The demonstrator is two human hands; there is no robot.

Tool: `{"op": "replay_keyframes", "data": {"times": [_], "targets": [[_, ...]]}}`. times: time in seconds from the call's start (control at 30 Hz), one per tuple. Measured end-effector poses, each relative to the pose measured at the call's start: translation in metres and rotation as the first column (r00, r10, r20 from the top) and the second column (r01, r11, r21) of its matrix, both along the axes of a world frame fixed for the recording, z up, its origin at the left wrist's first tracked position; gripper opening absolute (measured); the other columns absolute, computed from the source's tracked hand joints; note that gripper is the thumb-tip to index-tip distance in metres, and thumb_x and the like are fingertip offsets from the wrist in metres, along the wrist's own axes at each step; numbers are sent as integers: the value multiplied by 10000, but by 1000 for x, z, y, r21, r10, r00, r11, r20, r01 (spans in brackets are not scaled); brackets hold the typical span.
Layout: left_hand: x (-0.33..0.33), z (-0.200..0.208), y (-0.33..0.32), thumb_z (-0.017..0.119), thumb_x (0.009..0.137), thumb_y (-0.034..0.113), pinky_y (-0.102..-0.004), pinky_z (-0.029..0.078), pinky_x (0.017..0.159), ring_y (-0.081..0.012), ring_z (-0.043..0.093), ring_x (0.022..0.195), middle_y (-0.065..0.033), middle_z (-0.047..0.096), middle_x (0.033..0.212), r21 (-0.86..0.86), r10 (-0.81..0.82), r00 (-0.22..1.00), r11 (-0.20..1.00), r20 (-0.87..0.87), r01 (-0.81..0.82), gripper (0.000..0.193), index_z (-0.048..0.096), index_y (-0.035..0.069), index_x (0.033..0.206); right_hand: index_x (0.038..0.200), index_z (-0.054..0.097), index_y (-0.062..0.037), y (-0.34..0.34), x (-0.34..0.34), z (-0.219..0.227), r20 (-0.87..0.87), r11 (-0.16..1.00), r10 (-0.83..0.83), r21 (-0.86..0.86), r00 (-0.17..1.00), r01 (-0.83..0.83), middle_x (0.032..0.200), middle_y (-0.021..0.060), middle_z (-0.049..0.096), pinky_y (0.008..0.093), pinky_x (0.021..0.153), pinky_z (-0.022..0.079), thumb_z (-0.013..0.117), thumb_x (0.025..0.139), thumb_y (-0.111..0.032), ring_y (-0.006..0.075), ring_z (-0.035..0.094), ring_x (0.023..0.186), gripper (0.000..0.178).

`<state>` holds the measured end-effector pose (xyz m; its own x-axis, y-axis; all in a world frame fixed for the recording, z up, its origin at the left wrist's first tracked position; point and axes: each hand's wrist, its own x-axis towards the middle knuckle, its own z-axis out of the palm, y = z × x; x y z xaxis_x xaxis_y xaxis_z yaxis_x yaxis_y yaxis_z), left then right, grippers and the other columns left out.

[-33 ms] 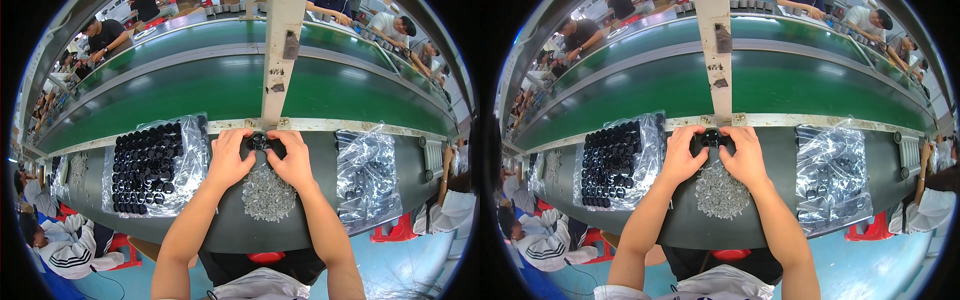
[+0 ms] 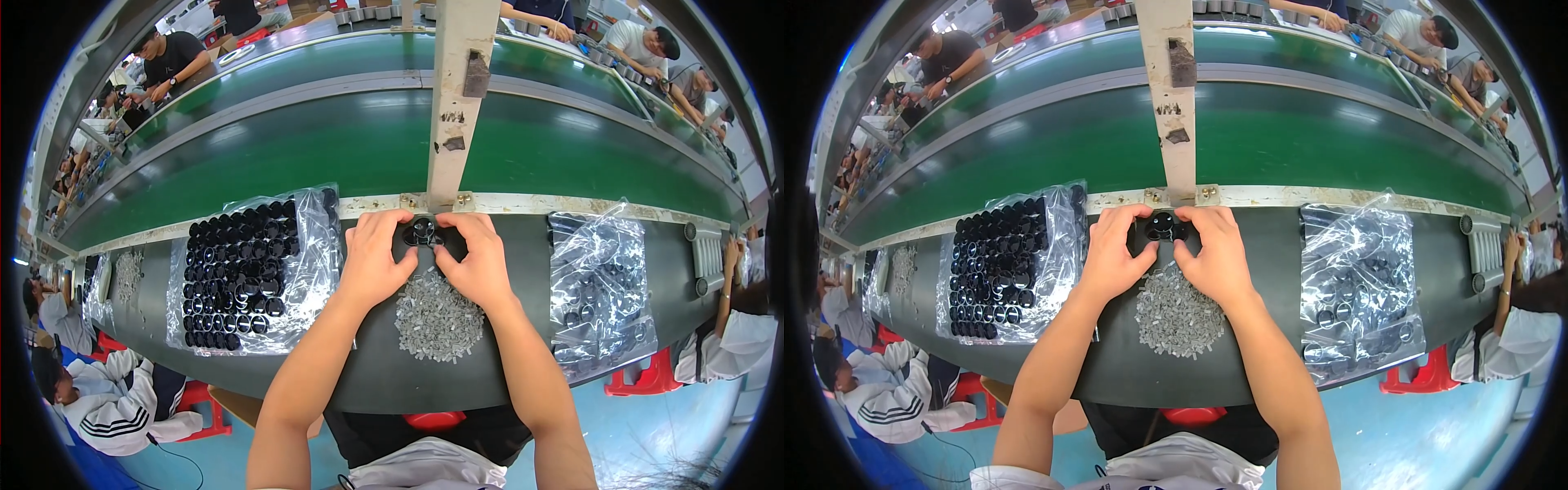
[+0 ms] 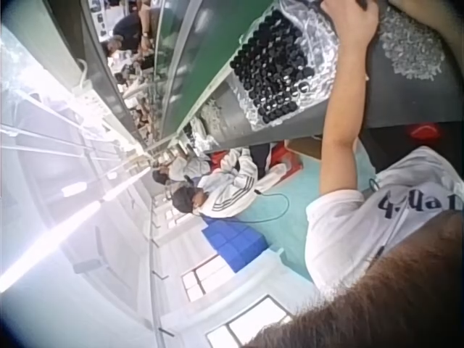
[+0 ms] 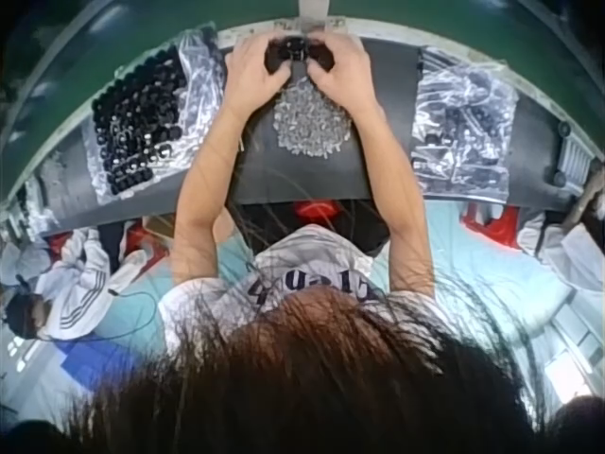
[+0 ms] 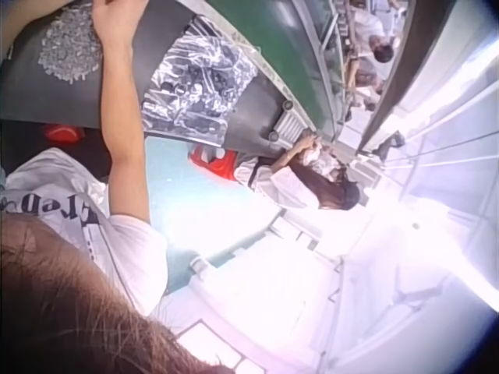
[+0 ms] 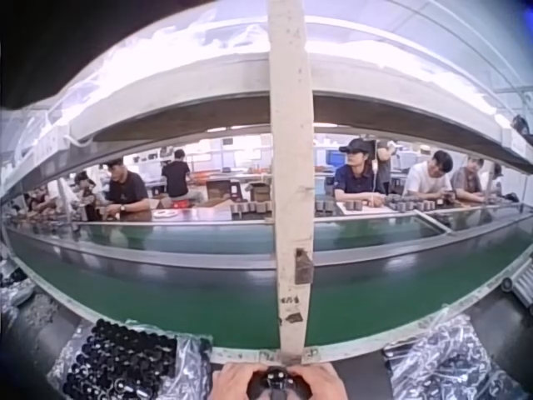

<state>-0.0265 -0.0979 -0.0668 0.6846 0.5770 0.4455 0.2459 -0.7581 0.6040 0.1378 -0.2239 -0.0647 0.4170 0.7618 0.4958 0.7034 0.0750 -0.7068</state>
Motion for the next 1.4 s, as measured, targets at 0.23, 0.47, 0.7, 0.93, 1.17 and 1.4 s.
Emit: {"op": "replay_keyframes", "data": {"times": [0.23, 0.47, 0.7, 0.93, 1.17, 1.4], "targets": [[-2, 1, -1, 829, 811, 133, -469, 433, 1045, -307, 614, 1235, -50, 701, 1263, 15, -2, 999, 1000, -49, 3, 529, 637, 124, 1304, 1277, 712, -67, -5, 2, 8, 119, 1000, -15, -23, 993, 18, 1265, 128, 720, 453, 1066, 530, 842, 749, -48, 363, 629, 1239, 545], [-1, 1, -1, 824, 818, 125, -461, 423, 1045, -291, 615, 1231, -36, 711, 1233, 8, -7, 999, 1000, -48, 8, 506, 645, 124, 1292, 1294, 705, -85, -8, 10, 5, 150, 996, 20, -89, 989, -6, 1250, 106, 724, 465, 1073, 494, 861, 750, -94, 343, 628, 1232, 566], [-2, 1, -1, 815, 828, 117, -453, 423, 1029, -282, 619, 1221, -35, 714, 1205, 10, -4, 998, 1000, -56, 5, 486, 648, 124, 1285, 1294, 708, -102, -7, 7, 1, 111, 988, 10, -156, 994, 7, 1206, 54, 730, 461, 1081, 407, 841, 798, -126, 278, 609, 1257, 514], [-1, 2, -1, 816, 832, 120, -454, 423, 1029, -284, 618, 1216, -35, 711, 1203, 9, -8, 998, 1000, -60, 9, 490, 647, 128, 1292, 1282, 715, -101, -6, 8, -2, 117, 991, 5, -133, 993, 11, 1180, 51, 740, 455, 1073, 409, 823, 817, -109, 274, 618, 1244, 477], [-1, 3, -2, 812, 848, 131, -458, 423, 1031, -289, 615, 1223, -40, 707, 1222, 9, -2, 998, 1000, -56, 2, 461, 656, 130, 1282, 1269, 721, -106, -5, 8, -1, 101, 993, 5, -116, 995, 6, 1164, 43, 746, 453, 1071, 411, 818, 822, -100, 271, 627, 1229, 458], [1, 1, 0, 817, 858, 141, -458, 433, 1028, -294, 631, 1206, -41, 731, 1204, 14, 1, 1000, 1000, -28, 0, 458, 654, 124, 1285, 1251, 730, -115, -3, 5, -1, 70, 996, -2, -94, 998, 9, 1126, 17, 759, 440, 1054, 410, 829, 816, -96, 249, 643, 1187, 446]]}}
